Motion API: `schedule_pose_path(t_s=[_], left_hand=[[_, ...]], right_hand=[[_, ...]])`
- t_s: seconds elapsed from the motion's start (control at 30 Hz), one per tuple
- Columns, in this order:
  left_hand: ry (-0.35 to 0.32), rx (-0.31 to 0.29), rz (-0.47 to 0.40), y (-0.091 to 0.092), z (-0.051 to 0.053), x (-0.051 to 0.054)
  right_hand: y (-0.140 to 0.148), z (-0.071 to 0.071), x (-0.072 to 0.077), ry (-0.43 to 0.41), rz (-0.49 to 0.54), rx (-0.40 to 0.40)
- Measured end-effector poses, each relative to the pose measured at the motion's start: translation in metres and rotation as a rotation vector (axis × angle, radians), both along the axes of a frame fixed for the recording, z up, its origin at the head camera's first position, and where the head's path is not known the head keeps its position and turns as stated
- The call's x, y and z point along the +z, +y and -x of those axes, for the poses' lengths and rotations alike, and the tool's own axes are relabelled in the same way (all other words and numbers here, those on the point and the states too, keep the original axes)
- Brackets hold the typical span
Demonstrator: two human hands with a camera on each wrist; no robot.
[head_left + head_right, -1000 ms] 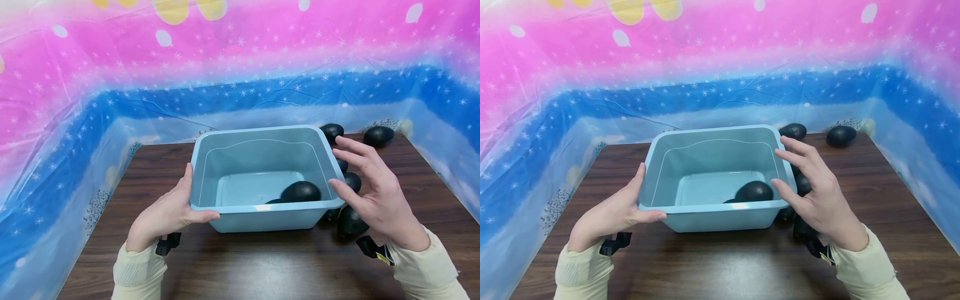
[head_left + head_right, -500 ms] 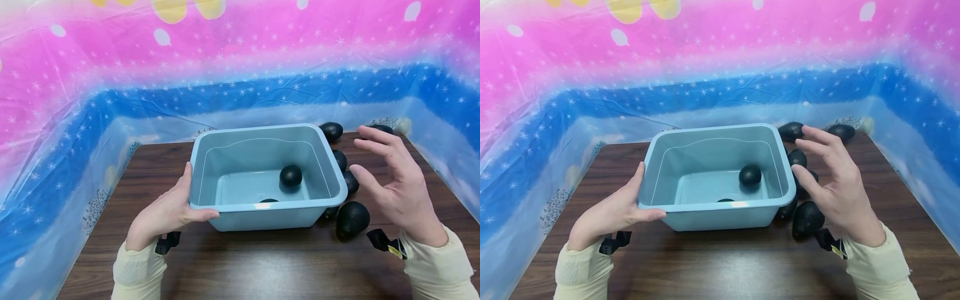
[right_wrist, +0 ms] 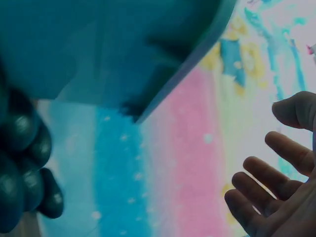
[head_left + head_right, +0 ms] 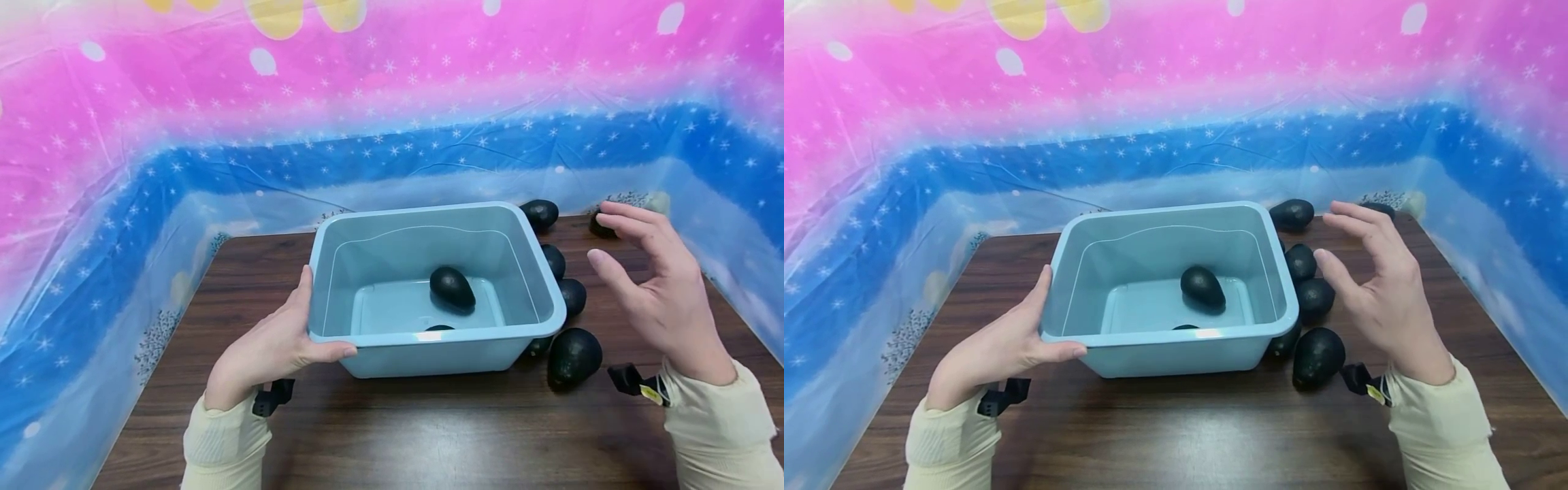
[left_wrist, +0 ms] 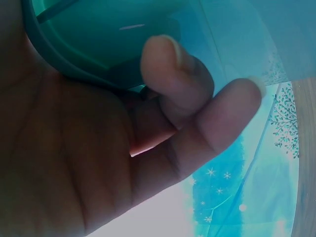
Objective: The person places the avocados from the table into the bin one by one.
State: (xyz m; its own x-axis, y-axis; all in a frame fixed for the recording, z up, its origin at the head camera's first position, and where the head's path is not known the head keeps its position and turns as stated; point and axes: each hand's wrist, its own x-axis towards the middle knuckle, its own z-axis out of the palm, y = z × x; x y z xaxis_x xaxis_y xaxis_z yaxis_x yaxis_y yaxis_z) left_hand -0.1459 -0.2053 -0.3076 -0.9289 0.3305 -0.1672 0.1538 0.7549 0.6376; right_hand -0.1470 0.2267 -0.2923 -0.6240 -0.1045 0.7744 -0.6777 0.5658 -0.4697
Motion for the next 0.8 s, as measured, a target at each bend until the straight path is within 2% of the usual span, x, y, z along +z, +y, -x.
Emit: schedule_pose_path(t_s=[0.1, 0.17, 0.4, 0.53, 0.63, 0.8], left_hand=[[0.004, 0.0, -0.005, 0.0, 0.0, -0.001], [0.006, -0.003, -0.007, 0.0, 0.0, -0.001], [0.005, -0.002, 0.01, 0.0, 0.0, -0.001], [0.009, 0.001, 0.011, 0.0, -0.001, -0.001], [0.005, 0.004, 0.016, 0.0, 0.0, -0.001], [0.003, 0.001, 0.024, 0.0, -0.001, 0.0]], right_hand=[[0.016, 0.019, -0.019, -0.065, -0.003, -0.031], [0.026, 0.031, -0.032, -0.142, -0.011, -0.053], [0.05, 0.061, -0.069, -0.576, -0.202, -0.101], [0.06, 0.073, -0.088, -0.749, -0.286, -0.096], [0.064, 0.079, -0.1, -0.812, -0.321, -0.068], [0.068, 0.083, -0.107, -0.838, -0.348, -0.01]])
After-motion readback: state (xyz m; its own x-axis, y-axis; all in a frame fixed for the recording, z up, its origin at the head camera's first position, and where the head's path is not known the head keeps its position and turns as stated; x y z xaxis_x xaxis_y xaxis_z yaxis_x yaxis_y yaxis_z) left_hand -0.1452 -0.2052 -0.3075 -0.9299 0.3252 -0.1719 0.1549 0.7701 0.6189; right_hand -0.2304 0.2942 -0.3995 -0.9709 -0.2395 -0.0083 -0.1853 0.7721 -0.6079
